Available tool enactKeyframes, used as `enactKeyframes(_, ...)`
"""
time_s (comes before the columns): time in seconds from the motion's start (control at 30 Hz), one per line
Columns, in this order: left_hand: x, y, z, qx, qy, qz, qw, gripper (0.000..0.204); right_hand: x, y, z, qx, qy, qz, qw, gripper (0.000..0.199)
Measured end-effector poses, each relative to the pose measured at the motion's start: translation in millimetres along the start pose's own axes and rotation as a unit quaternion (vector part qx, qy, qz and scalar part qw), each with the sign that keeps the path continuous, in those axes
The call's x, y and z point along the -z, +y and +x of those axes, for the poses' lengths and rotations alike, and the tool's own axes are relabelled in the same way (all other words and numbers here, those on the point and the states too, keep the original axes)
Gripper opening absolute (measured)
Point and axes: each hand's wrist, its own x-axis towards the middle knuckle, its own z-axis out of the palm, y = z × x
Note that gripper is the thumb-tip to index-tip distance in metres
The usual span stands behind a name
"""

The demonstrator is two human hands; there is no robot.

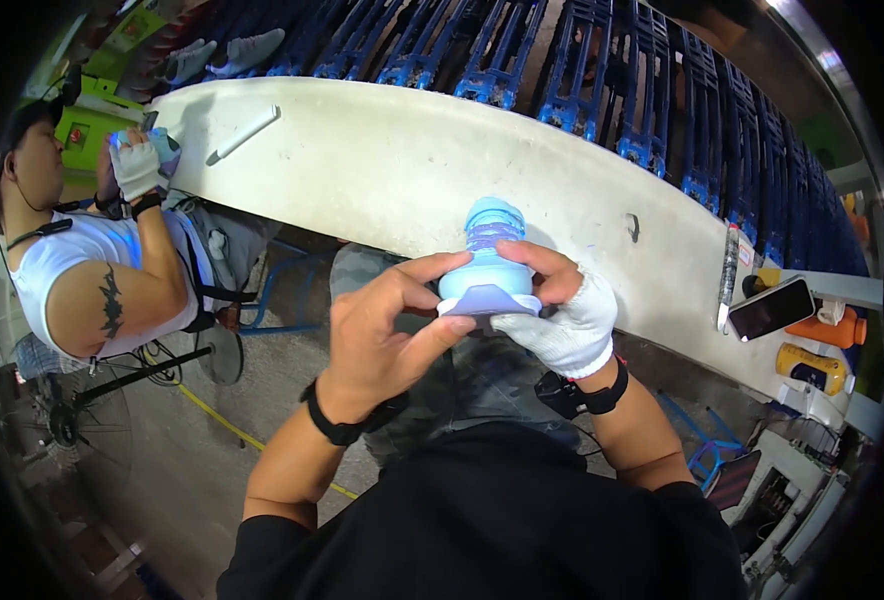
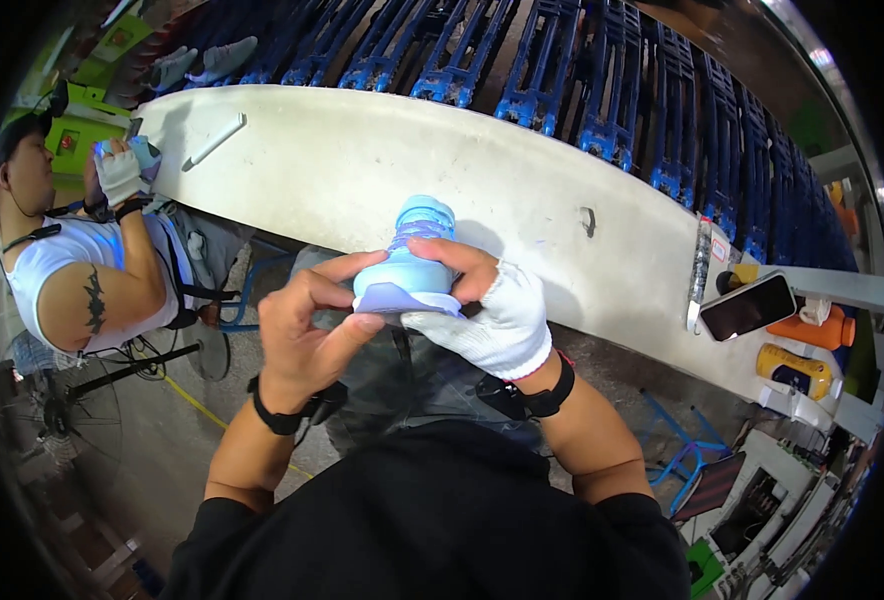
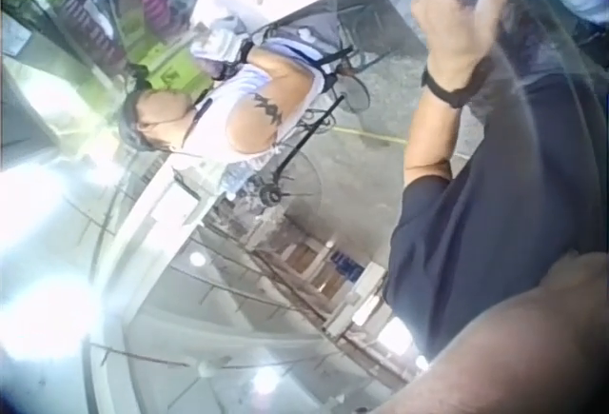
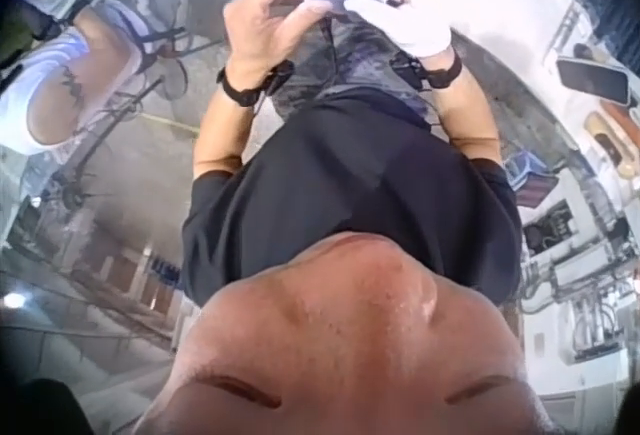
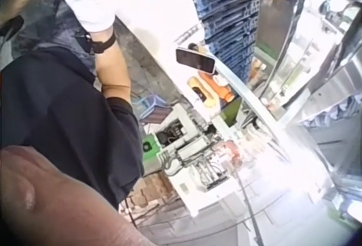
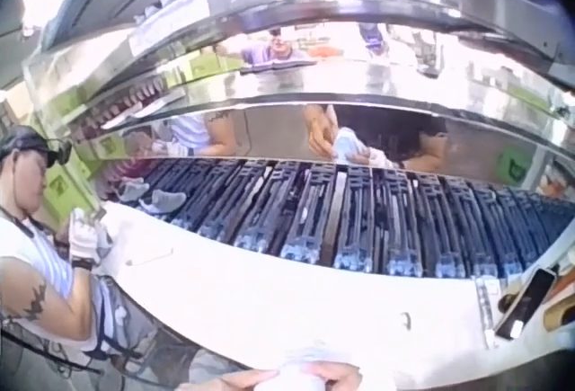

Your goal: Inspecting and cleaning shoe components on a production line.

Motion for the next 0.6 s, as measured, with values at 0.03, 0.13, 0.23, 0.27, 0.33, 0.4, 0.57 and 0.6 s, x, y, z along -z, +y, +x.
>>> enactKeyframes(0.03, 14.3, 9.9, 7.2, -0.001, -0.008, 0.005, 1.0, 0.04, -4.3, 0.0, 3.0, 0.018, -0.005, -0.029, 0.999, 0.042)
enactKeyframes(0.13, 38.4, 49.2, 39.3, 0.035, -0.119, 0.194, 0.973, 0.083, -18.3, -11.4, 14.4, 0.034, -0.046, -0.145, 0.988, 0.043)
enactKeyframes(0.23, 30.2, 35.3, 43.0, 0.048, -0.195, 0.275, 0.94, 0.085, -20.0, -8.5, 3.3, -0.001, -0.059, -0.172, 0.983, 0.039)
enactKeyframes(0.27, 35.6, 30.8, 42.5, 0.068, -0.197, 0.272, 0.939, 0.081, -15.9, -10.3, 0.7, -0.046, -0.081, -0.224, 0.97, 0.04)
enactKeyframes(0.33, 38.0, 14.9, 34.2, 0.057, -0.174, 0.259, 0.948, 0.077, -7.9, -2.4, -7.3, -0.06, -0.073, -0.301, 0.949, 0.046)
enactKeyframes(0.4, 36.0, 7.2, 26.4, 0.039, -0.129, 0.237, 0.962, 0.07, -7.4, 5.8, -14.4, -0.049, -0.044, -0.32, 0.945, 0.04)
enactKeyframes(0.57, 25.5, 12.9, 13.2, 0.032, -0.112, 0.252, 0.961, 0.071, -8.7, 1.6, -9.4, -0.143, -0.066, -0.299, 0.941, 0.041)
enactKeyframes(0.6, 23.3, 18.3, 13.1, 0.042, -0.121, 0.268, 0.955, 0.07, -6.8, 0.1, -7.4, -0.167, -0.07, -0.3, 0.937, 0.042)
